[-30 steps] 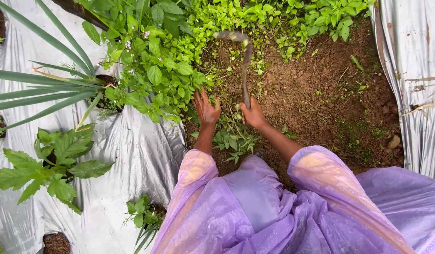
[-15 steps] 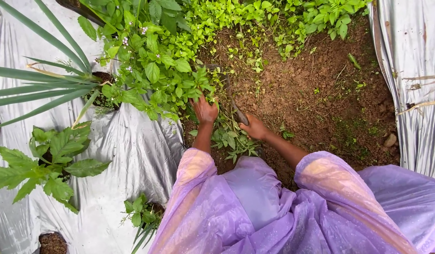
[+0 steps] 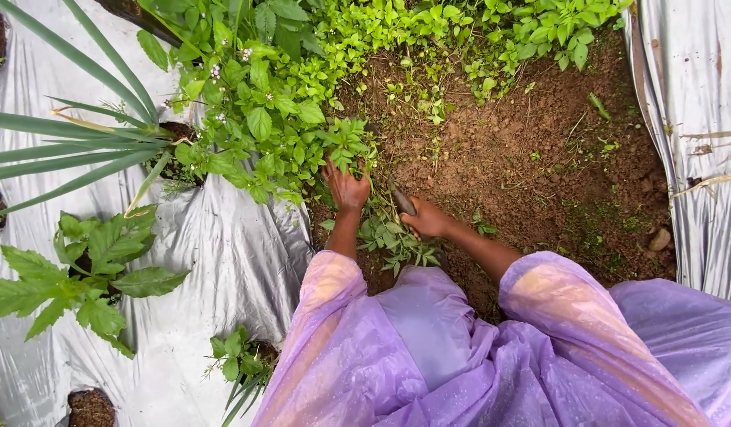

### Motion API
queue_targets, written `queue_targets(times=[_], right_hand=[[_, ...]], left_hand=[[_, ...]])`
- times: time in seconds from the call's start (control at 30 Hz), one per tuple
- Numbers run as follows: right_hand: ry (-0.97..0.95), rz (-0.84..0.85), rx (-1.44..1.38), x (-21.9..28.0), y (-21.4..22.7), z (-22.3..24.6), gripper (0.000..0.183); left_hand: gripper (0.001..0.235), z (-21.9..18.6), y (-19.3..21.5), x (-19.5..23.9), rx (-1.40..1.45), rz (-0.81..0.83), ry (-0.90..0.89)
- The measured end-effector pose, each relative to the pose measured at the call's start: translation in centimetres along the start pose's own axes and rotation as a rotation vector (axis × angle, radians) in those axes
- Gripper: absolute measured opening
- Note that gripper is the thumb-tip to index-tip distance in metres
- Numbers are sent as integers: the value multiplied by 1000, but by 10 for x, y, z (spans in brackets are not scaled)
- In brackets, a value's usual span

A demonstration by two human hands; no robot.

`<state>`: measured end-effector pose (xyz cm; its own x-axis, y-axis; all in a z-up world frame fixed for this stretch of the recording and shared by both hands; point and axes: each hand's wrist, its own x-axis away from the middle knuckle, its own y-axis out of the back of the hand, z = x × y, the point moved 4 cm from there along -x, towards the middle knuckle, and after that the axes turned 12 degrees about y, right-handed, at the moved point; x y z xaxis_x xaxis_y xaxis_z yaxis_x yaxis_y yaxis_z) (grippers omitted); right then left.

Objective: The person uses a sickle to cut weeds growing between rows of plants in a garden bed covered with plastic mulch. They gather the cut weeds by hand and walk along the row to clear the area.

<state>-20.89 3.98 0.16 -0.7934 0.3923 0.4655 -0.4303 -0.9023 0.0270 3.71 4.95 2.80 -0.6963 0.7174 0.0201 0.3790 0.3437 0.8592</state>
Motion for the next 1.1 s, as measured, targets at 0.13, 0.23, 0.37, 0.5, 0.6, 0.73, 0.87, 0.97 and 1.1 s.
queue_targets(times=[0.13,0.23,0.37,0.5,0.6,0.73,0.87,0.97,1.1], right_hand=[[18,-76,44,5,19,21,56],[58,-227,47,-3,35,41,37],[129,-635,-213,-22,63,88,22],[102,-470,-205,-14,36,68,28],[-13,60,-92,17,5,15,63],[-41,93,-66,15,19,11,68],[8,-149,57,0,44,32,64],[116,-407,-117,-22,61,54,42],[186,-572,-292,-41,48,57,17]], left_hand=[[59,15,-19,4,18,-23,-17],[60,20,-21,6,1,-79,-35],[63,19,-24,3,4,-80,-54],[78,36,-41,7,13,-45,-46],[74,30,-31,7,31,-76,-80],[69,17,-16,12,80,-79,-81],[59,-6,14,5,130,-72,-33],[54,-14,25,8,139,-68,-22],[51,-22,34,9,156,-66,-10]])
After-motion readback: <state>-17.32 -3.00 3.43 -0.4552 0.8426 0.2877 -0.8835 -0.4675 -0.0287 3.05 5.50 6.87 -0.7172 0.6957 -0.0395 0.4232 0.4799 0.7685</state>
